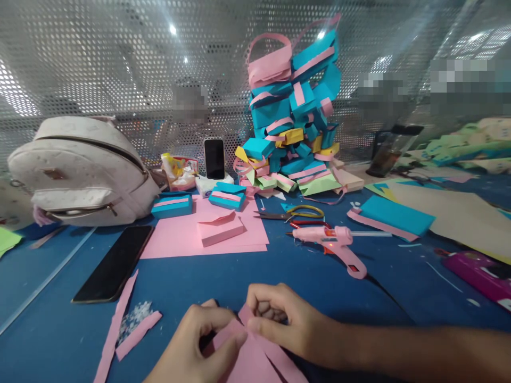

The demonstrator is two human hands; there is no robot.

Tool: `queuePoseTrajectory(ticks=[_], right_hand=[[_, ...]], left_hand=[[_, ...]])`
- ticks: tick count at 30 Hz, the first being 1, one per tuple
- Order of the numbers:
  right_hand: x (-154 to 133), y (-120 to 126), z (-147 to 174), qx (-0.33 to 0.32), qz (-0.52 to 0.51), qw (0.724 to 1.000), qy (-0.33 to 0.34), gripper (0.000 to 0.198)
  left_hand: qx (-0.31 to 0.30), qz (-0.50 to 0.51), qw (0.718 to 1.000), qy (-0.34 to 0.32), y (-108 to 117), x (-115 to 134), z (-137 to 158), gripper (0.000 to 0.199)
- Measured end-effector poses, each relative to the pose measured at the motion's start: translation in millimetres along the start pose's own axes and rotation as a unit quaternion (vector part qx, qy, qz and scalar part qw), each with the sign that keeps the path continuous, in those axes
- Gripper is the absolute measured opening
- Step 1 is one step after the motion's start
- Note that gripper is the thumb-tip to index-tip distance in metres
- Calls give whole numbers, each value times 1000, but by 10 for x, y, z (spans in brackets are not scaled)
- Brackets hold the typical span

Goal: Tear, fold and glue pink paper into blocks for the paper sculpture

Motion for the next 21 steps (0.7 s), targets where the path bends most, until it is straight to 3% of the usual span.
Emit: queuePoseTrajectory(ticks=[4,8,11,16,21], right_hand=[[2,-22,2,-35,10,999,0,26],[3,-32,6,-41,7,999,0,23],[-2,-6,6,-22,12,1000,6,24],[-29,180,13,71,-11,997,29,28],[-26,152,-26,58,-27,997,33,30]], left_hand=[[10,-6,1000,-14,6,44,-5,40],[1,-39,999,-10,-9,86,-34,29],[-3,-47,999,-7,-3,115,-53,27],[-14,4,1000,-12,1,166,-39,21],[-18,22,1000,-6,-13,141,-30,24]])
Point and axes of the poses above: each hand's wrist, its own z-axis away from the middle knuckle, its own y-axis out of the back of the hand, x = y × z, the point moved 9 cm from there along -z, towards the middle knuckle, and after that the axes turned 6 degrees about z, right-handed, at the moved point
